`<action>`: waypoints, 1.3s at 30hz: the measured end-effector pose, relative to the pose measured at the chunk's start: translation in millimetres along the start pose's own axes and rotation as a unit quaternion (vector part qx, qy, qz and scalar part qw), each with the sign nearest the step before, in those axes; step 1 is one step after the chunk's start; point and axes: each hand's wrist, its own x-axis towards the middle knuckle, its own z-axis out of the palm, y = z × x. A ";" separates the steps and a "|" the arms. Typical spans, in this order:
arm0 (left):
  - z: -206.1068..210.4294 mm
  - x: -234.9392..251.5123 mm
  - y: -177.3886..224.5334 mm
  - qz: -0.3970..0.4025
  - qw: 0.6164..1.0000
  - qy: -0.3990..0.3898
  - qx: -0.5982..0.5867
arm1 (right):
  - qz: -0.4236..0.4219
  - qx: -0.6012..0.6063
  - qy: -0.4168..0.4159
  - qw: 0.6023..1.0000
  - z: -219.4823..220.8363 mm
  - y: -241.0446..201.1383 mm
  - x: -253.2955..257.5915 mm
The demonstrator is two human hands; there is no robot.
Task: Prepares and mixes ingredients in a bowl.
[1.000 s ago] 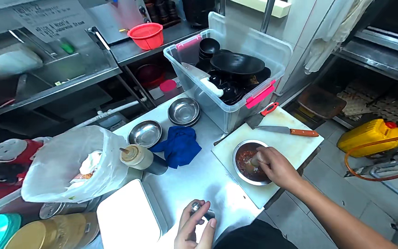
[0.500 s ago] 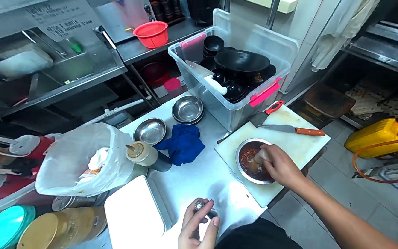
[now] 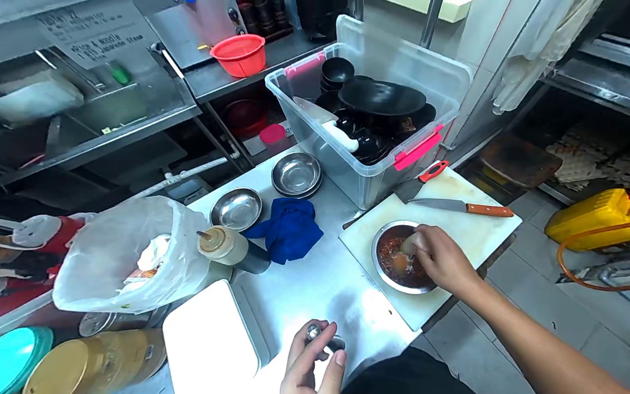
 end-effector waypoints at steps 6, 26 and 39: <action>-1.0 -5.0 -0.8 -0.009 1.000 0.006 -0.011 | 0.020 -0.018 -0.027 0.999 -1.2 2.5 3.8; -2.9 -8.1 0.9 -0.013 1.000 0.005 -0.015 | 0.018 0.030 0.031 0.999 -4.4 -10.0 -3.0; -12.1 -8.3 0.3 0.001 1.000 -0.004 -0.018 | 0.001 -0.012 0.007 1.000 -5.3 -12.3 -7.7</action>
